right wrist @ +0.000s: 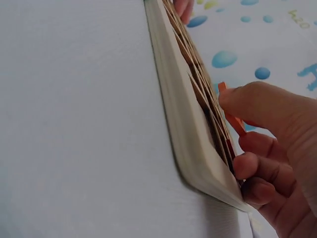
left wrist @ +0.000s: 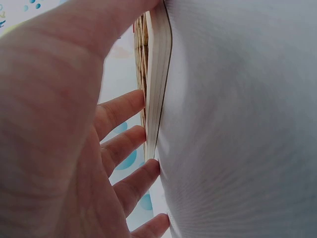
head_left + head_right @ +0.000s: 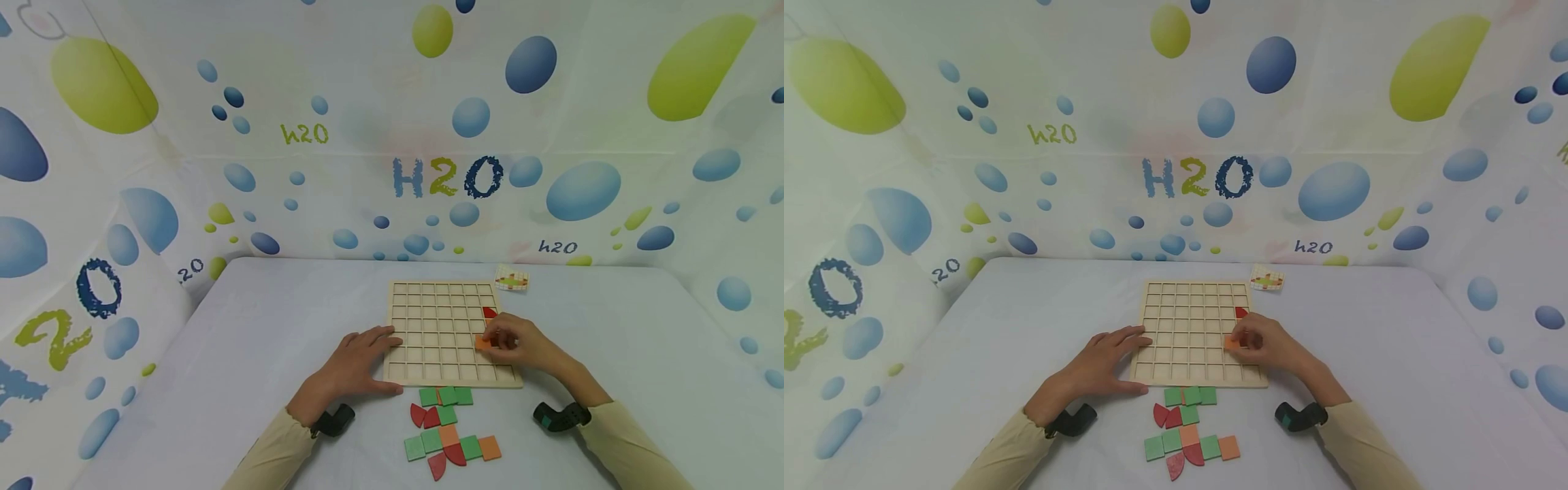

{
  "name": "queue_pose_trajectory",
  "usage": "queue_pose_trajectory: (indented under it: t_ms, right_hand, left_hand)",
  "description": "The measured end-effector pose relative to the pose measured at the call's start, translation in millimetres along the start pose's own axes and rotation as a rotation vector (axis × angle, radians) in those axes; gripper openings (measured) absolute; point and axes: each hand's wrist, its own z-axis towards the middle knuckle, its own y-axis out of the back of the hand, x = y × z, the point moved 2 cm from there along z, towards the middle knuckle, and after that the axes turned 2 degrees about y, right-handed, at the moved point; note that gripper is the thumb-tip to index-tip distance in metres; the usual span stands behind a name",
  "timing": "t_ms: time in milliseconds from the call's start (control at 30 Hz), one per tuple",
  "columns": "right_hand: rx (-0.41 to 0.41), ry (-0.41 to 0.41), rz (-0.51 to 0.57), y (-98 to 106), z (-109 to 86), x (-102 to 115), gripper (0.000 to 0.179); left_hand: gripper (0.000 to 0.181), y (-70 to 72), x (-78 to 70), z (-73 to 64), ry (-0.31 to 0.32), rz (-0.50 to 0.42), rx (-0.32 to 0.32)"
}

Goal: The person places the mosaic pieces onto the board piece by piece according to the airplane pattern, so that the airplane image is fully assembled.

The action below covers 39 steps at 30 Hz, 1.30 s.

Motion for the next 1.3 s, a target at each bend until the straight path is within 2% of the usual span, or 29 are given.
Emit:
queue_pose_trajectory:
  t_ms: [200,500,700,867,1133,1300]
  right_hand:
    - [-0.025,-0.007,-0.025,-3.5,-3.8,-12.5,0.027]
    - [-0.024,-0.045,-0.066,-5.8,-4.9,-13.2,0.012]
    - [-0.016,-0.086,-0.071,-7.0,-5.0,-12.3,0.013]
    - [-0.009,-0.079,-0.075,-7.1,-4.3,-11.6,0.014]
    - [-0.018,0.003,-0.060,-6.5,-2.7,-8.5,0.019]
    - [-0.007,0.005,-0.028,-6.8,-1.1,-6.5,0.020]
  left_hand:
    - [0.074,-0.5,0.8,0.0,0.009,0.003,0.005]
    - [0.074,-1.3,1.2,0.0,0.008,0.001,0.006]
    - [0.074,-1.2,1.3,-0.1,0.003,-0.003,0.002]
    - [0.074,-1.0,1.6,-0.6,0.005,-0.012,0.003]
    - [0.074,-0.9,1.5,0.1,0.005,-0.015,0.003]
    - [0.073,-1.0,1.7,0.5,0.001,-0.010,0.000]
